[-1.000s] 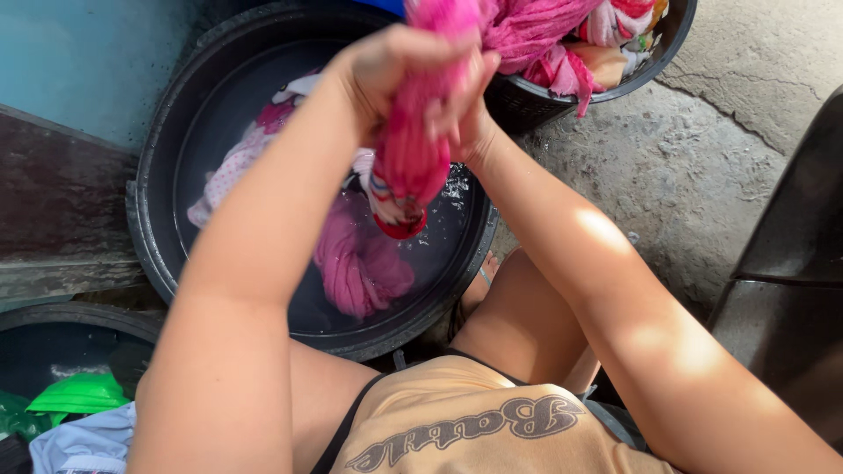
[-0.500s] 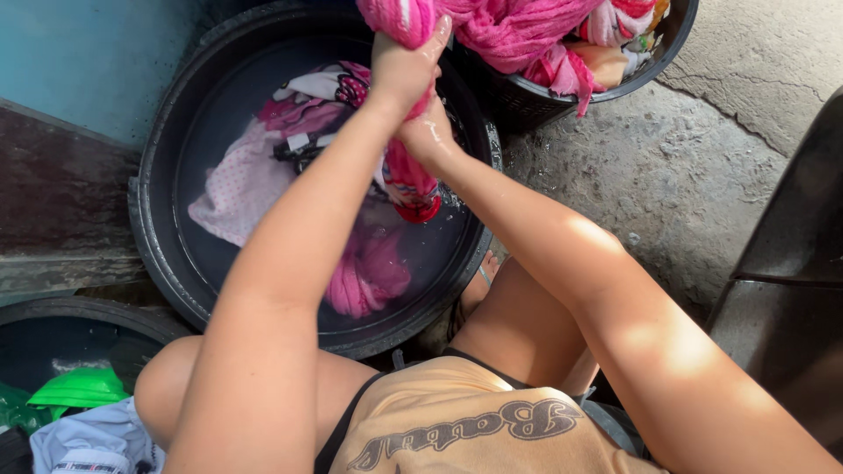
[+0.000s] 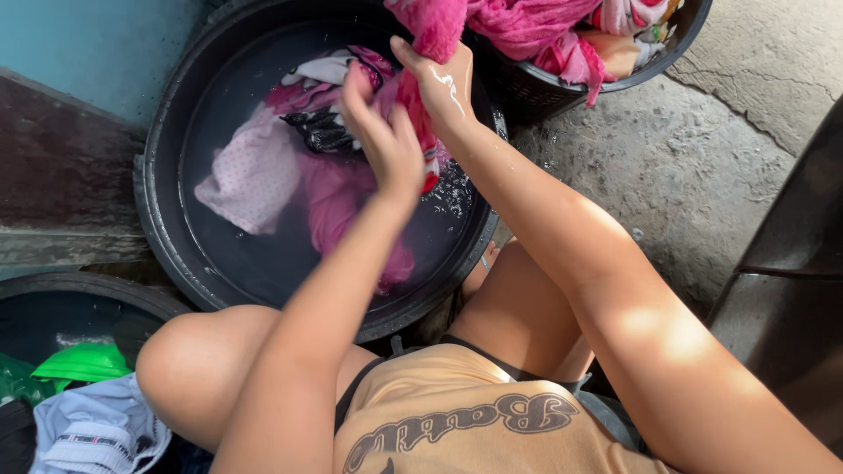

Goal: The person wrings out wet clothes by hand over a basin, cuts open a packet of detergent using scissors, and pours the contents into the water-filled basin.

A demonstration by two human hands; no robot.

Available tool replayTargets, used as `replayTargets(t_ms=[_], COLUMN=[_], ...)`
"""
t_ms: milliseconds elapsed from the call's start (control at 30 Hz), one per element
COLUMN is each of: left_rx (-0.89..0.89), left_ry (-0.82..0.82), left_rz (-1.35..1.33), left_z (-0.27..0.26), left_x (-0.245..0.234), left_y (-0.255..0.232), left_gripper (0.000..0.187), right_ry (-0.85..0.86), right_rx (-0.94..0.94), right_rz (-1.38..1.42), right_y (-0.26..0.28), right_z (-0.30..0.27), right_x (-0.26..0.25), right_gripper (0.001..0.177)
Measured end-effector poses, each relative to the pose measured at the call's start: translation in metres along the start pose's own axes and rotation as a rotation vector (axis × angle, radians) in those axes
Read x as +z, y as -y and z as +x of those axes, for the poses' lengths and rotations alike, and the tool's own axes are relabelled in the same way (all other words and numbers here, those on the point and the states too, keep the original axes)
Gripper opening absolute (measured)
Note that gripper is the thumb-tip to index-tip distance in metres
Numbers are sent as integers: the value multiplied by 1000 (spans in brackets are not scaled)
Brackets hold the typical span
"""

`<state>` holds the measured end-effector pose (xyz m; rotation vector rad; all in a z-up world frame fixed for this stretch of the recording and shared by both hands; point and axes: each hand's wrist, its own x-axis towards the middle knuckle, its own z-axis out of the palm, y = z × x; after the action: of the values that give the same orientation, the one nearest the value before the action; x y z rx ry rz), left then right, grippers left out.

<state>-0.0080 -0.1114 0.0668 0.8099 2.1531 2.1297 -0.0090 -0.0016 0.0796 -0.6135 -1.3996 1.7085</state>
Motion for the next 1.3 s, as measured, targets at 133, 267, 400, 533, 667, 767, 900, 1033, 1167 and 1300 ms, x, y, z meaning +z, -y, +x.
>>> replayTargets(t_ms=[133, 267, 400, 533, 667, 767, 900, 1033, 1167, 1300], left_rx=[255, 26, 5, 74, -90, -440, -910, -1001, -814, -544], left_ry=[-114, -212, 30, 387, 694, 841, 1240, 1542, 1372, 1112], left_rz=[344, 340, -149, -477, -384, -387, -601, -1141, -1148, -1171], left_z=[-48, 6, 18, 34, 51, 55, 57, 60, 67, 73], left_x=[28, 74, 60, 35, 12, -3, -19, -22, -29, -5], left_y=[0, 43, 59, 45, 39, 40, 74, 99, 79, 41], left_gripper=[94, 47, 31, 20, 15, 26, 16, 24, 64, 76], right_ry=[0, 74, 97, 185, 227, 257, 274, 345, 502, 462], right_rx=[14, -263, -152, -99, -71, -2, 139, 214, 129, 43], right_rz=[-163, -256, -82, -93, -101, 69, 70, 68, 65, -91], right_y=[45, 67, 79, 79, 65, 57, 64, 83, 99, 107], right_z=[-34, -45, -27, -13, -9, -12, -26, -31, -31, -15], right_x=[20, 26, 11, -2, -3, 2, 6, 6, -3, -25], right_gripper=[24, 21, 21, 27, 27, 19, 23, 22, 20, 15])
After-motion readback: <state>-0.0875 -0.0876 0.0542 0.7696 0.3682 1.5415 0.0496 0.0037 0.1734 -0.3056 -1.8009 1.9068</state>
